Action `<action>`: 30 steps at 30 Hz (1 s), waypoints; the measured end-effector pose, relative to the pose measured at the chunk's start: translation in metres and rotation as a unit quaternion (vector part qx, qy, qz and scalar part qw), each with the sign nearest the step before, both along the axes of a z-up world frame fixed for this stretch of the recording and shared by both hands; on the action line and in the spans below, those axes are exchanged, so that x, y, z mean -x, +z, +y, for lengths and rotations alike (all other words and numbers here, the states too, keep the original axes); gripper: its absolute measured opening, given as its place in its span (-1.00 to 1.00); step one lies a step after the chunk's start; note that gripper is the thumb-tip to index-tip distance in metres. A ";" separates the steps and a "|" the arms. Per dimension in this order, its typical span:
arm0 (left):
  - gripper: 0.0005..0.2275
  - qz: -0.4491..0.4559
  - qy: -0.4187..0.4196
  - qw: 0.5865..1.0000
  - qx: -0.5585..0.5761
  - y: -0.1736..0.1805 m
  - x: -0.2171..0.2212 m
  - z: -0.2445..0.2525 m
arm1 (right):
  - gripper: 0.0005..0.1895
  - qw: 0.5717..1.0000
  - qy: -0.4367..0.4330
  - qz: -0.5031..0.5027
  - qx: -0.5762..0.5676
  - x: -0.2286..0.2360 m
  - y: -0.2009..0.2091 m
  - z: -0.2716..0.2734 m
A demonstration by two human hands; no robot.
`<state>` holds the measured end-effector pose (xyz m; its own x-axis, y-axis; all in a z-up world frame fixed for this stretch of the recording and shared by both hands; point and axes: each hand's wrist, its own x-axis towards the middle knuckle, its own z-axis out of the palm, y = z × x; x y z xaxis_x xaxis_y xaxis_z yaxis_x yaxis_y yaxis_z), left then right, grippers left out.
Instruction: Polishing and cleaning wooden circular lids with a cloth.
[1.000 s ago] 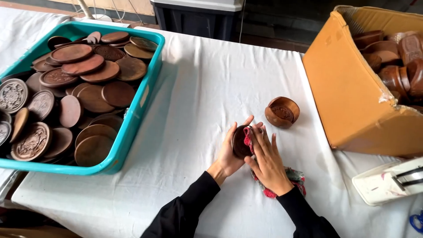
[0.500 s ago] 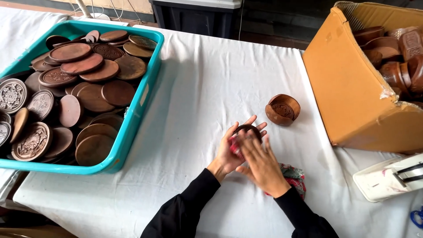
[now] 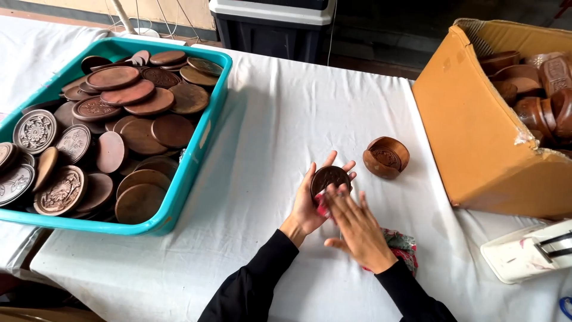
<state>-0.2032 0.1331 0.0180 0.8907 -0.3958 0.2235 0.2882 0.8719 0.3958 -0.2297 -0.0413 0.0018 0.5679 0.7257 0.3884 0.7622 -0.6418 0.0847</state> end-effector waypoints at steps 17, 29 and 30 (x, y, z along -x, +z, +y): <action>-0.37 -0.009 -0.035 0.996 -0.086 -0.009 0.007 -0.020 | 0.15 0.995 0.054 0.036 -0.077 0.013 0.005 0.011; -0.38 -0.017 -0.029 0.985 -0.169 -0.006 0.015 -0.027 | 0.11 0.988 -0.010 0.041 -0.148 -0.004 0.010 0.000; -0.38 -0.021 -0.014 0.983 -0.184 -0.010 0.014 -0.029 | 0.10 0.987 0.018 0.044 -0.154 -0.005 0.006 0.003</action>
